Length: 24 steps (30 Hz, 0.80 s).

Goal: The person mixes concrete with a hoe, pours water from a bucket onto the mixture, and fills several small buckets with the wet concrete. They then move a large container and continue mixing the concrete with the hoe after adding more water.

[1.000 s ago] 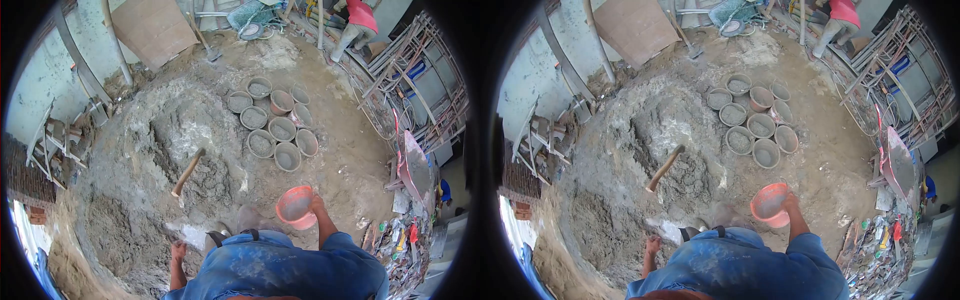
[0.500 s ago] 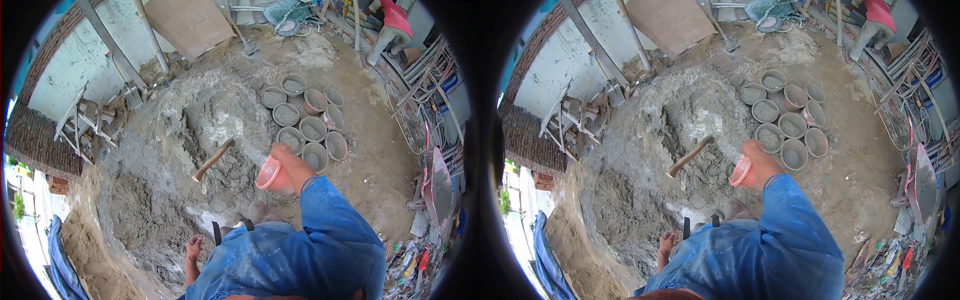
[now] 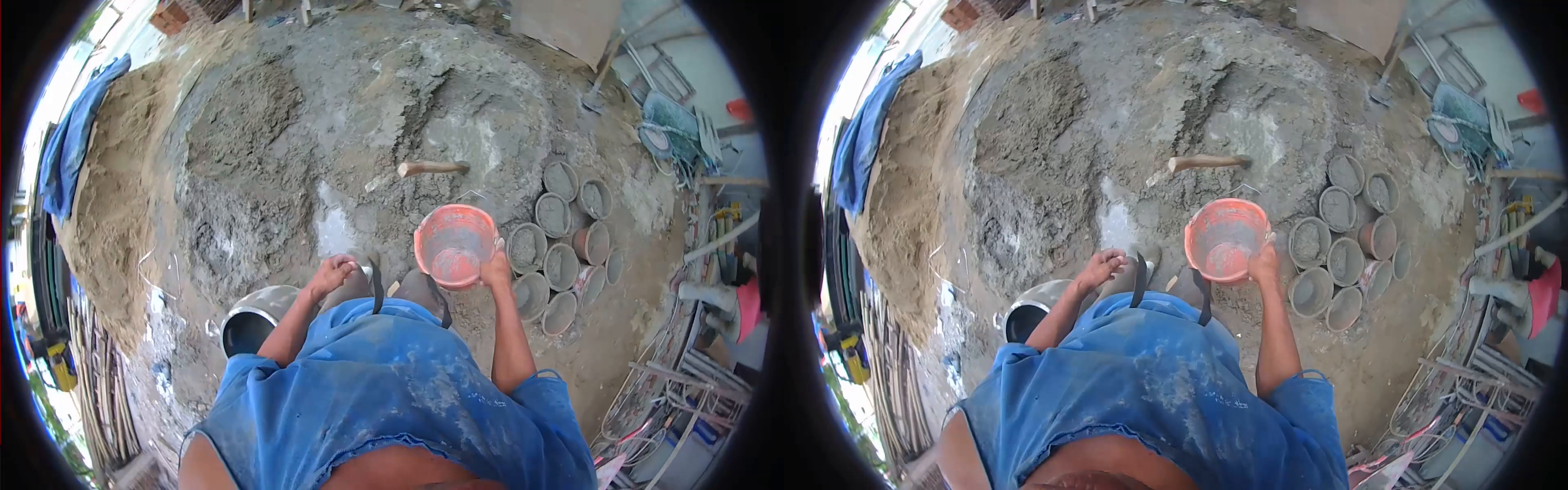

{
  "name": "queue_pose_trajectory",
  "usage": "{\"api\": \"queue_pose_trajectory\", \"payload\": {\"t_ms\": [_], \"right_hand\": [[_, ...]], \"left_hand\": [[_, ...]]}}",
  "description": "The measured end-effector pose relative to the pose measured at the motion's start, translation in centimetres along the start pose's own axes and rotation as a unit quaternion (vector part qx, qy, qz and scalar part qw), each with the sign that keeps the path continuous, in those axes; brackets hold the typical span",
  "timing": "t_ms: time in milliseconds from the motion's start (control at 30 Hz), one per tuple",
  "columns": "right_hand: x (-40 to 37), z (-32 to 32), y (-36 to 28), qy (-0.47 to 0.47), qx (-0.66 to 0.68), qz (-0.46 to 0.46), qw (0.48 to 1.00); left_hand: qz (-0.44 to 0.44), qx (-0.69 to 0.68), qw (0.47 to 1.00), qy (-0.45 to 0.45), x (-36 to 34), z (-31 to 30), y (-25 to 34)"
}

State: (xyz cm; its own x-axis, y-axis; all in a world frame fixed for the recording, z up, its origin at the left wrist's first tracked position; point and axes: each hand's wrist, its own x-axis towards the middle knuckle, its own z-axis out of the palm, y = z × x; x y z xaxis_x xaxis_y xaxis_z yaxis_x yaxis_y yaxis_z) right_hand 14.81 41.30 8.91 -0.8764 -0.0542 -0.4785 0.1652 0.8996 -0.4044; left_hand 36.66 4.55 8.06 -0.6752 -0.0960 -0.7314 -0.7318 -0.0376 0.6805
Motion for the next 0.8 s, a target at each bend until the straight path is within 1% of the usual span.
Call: {"api": "queue_pose_trajectory", "payload": {"t_ms": [67, 100, 133, 167, 200, 233, 267, 300, 333, 367, 400, 467, 500, 533, 567, 600, 633, 667, 733, 800], "right_hand": [[-0.7, 2.7, -3.3, 0.033, 0.082, -0.116, 0.989], [-1.0, 3.6, -5.3, -0.008, 0.055, -0.156, 0.986], [-1.8, 4.1, -7.4, -0.035, 0.130, -0.207, 0.969], [-2.7, 4.5, -9.7, -0.063, 0.208, -0.246, 0.944], [-3.9, 4.6, -11.8, -0.094, 0.191, -0.267, 0.940], [-5.4, 4.4, -13.7, -0.153, 0.199, -0.164, 0.954], [-6.7, 4.4, -15.0, -0.200, 0.202, -0.053, 0.957], [-7.6, 4.7, -15.8, -0.180, 0.219, -0.086, 0.955], [-7.9, 5.0, -16.5, -0.192, 0.206, -0.092, 0.955], [-8.2, 5.5, -17.0, -0.212, 0.223, -0.134, 0.942], [-8.7, 5.9, -17.7, -0.231, 0.240, -0.174, 0.927], [-10.1, 6.0, -20.2, -0.254, 0.237, -0.187, 0.919], [-10.2, 6.3, -21.0, -0.275, 0.206, -0.195, 0.919], [-10.4, 6.6, -21.9, -0.294, 0.176, -0.202, 0.917], [-10.6, 7.0, -22.9, -0.301, 0.170, -0.206, 0.915], [-10.7, 7.5, -23.9, -0.341, 0.165, -0.242, 0.893], [-10.8, 7.9, -24.7, -0.380, 0.159, -0.275, 0.869], [-10.6, 8.2, -25.5, -0.384, 0.155, -0.275, 0.868], [-9.4, 8.3, -26.9, -0.433, 0.052, -0.296, 0.850], [-7.4, 9.2, -26.3, -0.423, 0.050, -0.301, 0.853]], "left_hand": [[0.056, -0.017, 0.998, -0.009, 1.1, 2.0, 0.7], [0.010, -0.056, 0.998, 0.006, 0.4, 2.9, 2.1], [-0.031, -0.095, 0.995, 0.015, -0.9, 3.2, 3.5], [-0.038, -0.133, 0.989, 0.047, -1.7, 3.1, 3.6], [-0.029, -0.245, 0.969, 0.019, -2.3, 2.9, 3.5], [-0.011, -0.347, 0.938, -0.015, -3.0, 2.6, 3.3], [-0.010, -0.366, 0.930, -0.002, -4.0, 2.0, 3.4], [0.017, -0.337, 0.941, 0.033, -4.9, 1.5, 3.6], [0.042, -0.304, 0.950, 0.068, -5.4, 1.1, 3.4], [0.025, -0.294, 0.950, 0.100, -5.2, 1.0, 2.7], [0.023, -0.305, 0.946, 0.108, -5.7, 0.8, 2.3], [-0.012, -0.277, 0.951, 0.139, -7.1, 0.2, 1.8], [-0.003, -0.281, 0.941, 0.187, -7.4, 0.3, 0.5], [-0.003, -0.289, 0.937, 0.195, -6.7, 0.4, -1.7], [0.021, -0.280, 0.921, 0.269, -5.5, 0.4, -4.4], [0.043, -0.269, 0.900, 0.340, -5.3, 0.3, -6.3], [0.042, -0.295, 0.877, 0.378, -6.3, 0.0, -7.2], [0.041, -0.318, 0.852, 0.414, -7.6, -0.2, -8.1], [-0.014, -0.357, 0.806, 0.473, -10.7, -0.9, -9.8], [-0.067, -0.416, 0.772, 0.476, -14.1, -1.2, -11.7]]}}
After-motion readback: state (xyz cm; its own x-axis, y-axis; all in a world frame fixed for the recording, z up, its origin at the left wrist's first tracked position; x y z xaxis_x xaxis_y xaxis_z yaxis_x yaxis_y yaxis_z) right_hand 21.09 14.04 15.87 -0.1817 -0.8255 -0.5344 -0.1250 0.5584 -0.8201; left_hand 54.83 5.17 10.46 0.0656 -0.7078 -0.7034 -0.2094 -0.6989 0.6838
